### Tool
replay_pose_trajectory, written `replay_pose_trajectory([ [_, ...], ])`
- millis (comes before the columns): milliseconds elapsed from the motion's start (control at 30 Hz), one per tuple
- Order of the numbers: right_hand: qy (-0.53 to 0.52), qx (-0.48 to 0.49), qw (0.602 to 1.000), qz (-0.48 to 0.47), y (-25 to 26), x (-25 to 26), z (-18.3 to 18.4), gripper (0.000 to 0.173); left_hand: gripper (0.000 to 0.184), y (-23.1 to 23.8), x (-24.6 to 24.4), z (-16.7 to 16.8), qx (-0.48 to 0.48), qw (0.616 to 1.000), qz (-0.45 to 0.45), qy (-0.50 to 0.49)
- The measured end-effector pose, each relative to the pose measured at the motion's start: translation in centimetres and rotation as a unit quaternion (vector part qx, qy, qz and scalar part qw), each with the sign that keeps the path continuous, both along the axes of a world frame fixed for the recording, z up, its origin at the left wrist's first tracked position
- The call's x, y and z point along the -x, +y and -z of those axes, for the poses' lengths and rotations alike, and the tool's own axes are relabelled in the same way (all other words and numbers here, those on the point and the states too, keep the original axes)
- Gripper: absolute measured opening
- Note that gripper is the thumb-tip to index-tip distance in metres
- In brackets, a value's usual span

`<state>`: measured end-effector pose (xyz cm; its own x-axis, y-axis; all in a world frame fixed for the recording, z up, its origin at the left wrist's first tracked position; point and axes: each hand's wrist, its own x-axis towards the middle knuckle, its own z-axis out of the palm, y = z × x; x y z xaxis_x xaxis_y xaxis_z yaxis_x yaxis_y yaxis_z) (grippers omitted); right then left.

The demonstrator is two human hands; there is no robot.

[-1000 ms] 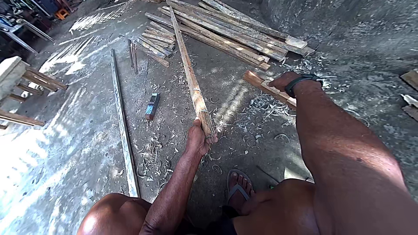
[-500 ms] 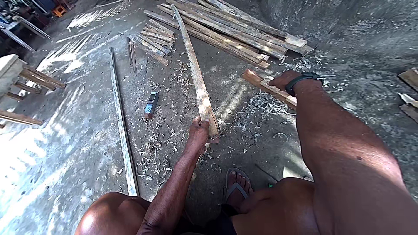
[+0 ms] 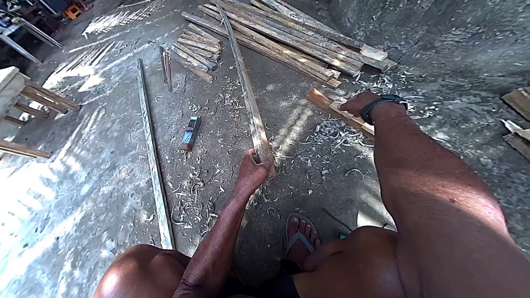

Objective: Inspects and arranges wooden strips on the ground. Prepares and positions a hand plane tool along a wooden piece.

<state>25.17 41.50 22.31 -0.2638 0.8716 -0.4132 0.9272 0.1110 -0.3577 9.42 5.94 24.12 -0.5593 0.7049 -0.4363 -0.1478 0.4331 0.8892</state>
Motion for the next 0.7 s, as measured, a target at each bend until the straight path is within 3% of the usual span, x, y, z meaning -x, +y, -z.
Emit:
replay_pose_trajectory([
  [367, -0.013, -0.004, 1.000, -0.009, 0.3, 0.2, 0.1, 0.049, 0.042, 0.0, 0.3, 0.4, 0.005, 1.000, 0.018, 0.025],
  [533, -0.015, 0.000, 1.000, -0.006, -0.4, 0.0, -1.0, 0.049, 0.027, -0.1, -0.4, -0.5, -0.156, 0.979, -0.067, -0.116],
  [700, -0.017, -0.003, 1.000, -0.004, -0.4, 0.2, -0.8, 0.049, 0.029, -0.2, -0.1, -2.4, -0.265, 0.939, -0.149, -0.161],
])
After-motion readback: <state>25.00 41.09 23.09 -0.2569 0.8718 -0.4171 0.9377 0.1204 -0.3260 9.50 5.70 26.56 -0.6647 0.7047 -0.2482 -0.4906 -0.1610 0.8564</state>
